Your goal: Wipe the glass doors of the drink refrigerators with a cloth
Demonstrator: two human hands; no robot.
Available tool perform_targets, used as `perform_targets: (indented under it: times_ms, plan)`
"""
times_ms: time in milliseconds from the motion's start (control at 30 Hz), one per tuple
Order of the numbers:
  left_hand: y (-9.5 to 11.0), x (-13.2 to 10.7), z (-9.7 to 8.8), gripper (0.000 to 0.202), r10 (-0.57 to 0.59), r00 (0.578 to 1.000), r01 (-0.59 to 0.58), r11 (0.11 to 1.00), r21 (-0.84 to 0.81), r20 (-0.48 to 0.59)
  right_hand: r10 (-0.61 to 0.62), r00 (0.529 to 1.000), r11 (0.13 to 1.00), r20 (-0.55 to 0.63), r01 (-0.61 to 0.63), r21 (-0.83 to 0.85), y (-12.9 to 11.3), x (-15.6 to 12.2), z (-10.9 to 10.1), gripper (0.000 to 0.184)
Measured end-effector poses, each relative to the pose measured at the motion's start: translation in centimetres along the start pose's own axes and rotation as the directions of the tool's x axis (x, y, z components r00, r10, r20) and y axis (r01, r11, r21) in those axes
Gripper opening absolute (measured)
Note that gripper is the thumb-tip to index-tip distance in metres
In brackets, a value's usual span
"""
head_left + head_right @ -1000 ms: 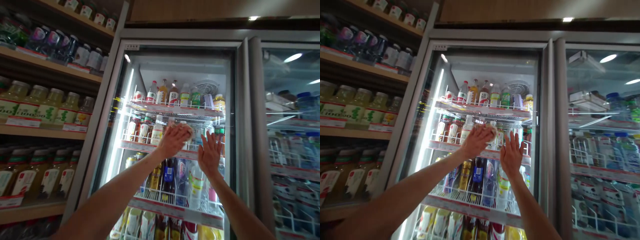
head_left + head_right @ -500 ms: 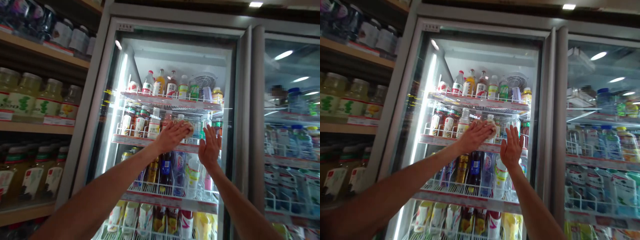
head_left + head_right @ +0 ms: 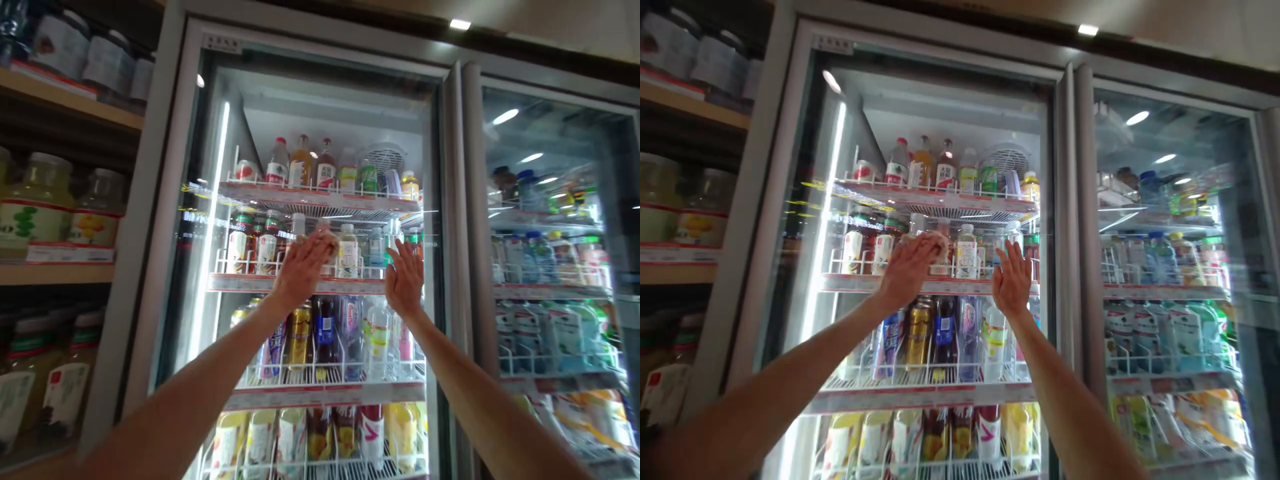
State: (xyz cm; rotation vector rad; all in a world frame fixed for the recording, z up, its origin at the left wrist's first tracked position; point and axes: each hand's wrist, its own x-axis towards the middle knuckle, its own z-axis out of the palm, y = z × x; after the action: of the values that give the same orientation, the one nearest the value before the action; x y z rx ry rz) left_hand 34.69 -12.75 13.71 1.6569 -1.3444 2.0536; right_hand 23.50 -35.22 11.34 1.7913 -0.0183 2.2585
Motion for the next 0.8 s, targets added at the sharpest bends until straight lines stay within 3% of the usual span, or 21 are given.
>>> perform_targets:
  times_ms: [67, 100, 133, 167, 267, 333, 367, 433, 500, 533, 600, 633, 667, 733, 800]
  plan:
    - [-3.2, -0.5, -1.2, 0.052, -0.198, 0.972, 0.202, 0.979, 0.018, -0.128, 0.010, 1.000, 1.000, -0.006, -0.010, -0.016, -0.1, 0.0, 0.1, 0.034]
    - [-4.5, -0.5, -1.6, 0.053, -0.308, 0.930, 0.317, 0.948, 0.016, -0.200, 0.015, 1.000, 1.000, -0.006, -0.016, -0.024, -0.2, 0.0, 0.1, 0.034]
    - [-5.1, -0.4, -1.9, 0.053, -0.373, 0.898, 0.386, 0.922, 0.009, -0.235, 0.020, 1.000, 0.999, -0.005, -0.021, -0.030, -0.2, 0.0, 0.2, 0.034]
    - [-5.0, -0.2, -1.9, 0.053, -0.390, 0.891, 0.401, 0.916, 0.003, -0.232, 0.023, 1.000, 0.999, -0.004, -0.023, -0.033, -0.3, 0.0, 0.2, 0.033]
    - [-1.5, 0.4, -1.2, 0.047, -0.210, 0.975, 0.209, 0.978, -0.028, -0.072, 0.017, 1.000, 0.999, 0.002, -0.017, -0.031, -0.2, 0.1, 0.1, 0.034]
    - [0.7, 0.3, -0.8, 0.044, -0.059, 0.998, 0.060, 0.996, -0.060, 0.017, 0.014, 1.000, 1.000, 0.001, -0.014, -0.026, -0.1, 0.1, 0.0, 0.034]
    - [0.9, -0.1, -0.8, 0.043, -0.014, 0.999, 0.016, 0.998, -0.063, 0.040, 0.011, 1.000, 1.000, -0.001, -0.011, -0.022, 0.0, 0.1, 0.0, 0.034]
    - [-0.8, -1.4, -1.4, 0.042, -0.012, 0.999, 0.014, 0.999, -0.036, 0.045, 0.006, 1.000, 1.000, -0.002, -0.006, -0.008, 0.0, 0.0, -0.1, 0.034]
    - [-4.0, -2.8, -2.5, 0.043, -0.195, 0.979, 0.197, 0.980, 0.040, -0.052, -0.002, 1.000, 1.000, -0.005, 0.002, 0.004, 0.1, -0.1, 0.0, 0.034]
    - [-5.3, -3.4, -3.1, 0.044, -0.318, 0.939, 0.330, 0.941, 0.075, -0.130, -0.004, 1.000, 1.000, -0.009, 0.004, 0.006, 0.1, -0.1, 0.1, 0.034]
    - [-6.0, -4.2, -3.7, 0.046, -0.479, 0.843, 0.514, 0.850, 0.111, -0.244, -0.003, 1.000, 1.000, -0.022, 0.003, 0.002, 0.2, -0.2, 0.3, 0.034]
    - [-5.2, -4.5, -3.6, 0.047, -0.480, 0.844, 0.517, 0.847, 0.124, -0.241, -0.003, 1.000, 1.000, -0.028, 0.003, -0.001, 0.2, -0.2, 0.3, 0.034]
    - [-3.8, -4.7, -3.2, 0.048, -0.432, 0.880, 0.461, 0.877, 0.137, -0.198, 0.001, 1.000, 1.000, -0.027, -0.001, -0.003, 0.2, -0.1, 0.4, 0.034]
    - [-0.3, -5.1, -2.2, 0.049, -0.145, 0.989, 0.146, 0.981, 0.127, -0.016, 0.015, 1.000, 1.000, -0.007, -0.015, -0.009, 0.3, -0.2, 0.3, 0.035]
    - [1.8, -5.5, -1.5, 0.047, 0.110, 0.990, -0.117, 0.990, 0.075, 0.092, 0.027, 0.999, 0.999, 0.027, -0.027, -0.024, 0.2, -0.7, 0.1, 0.037]
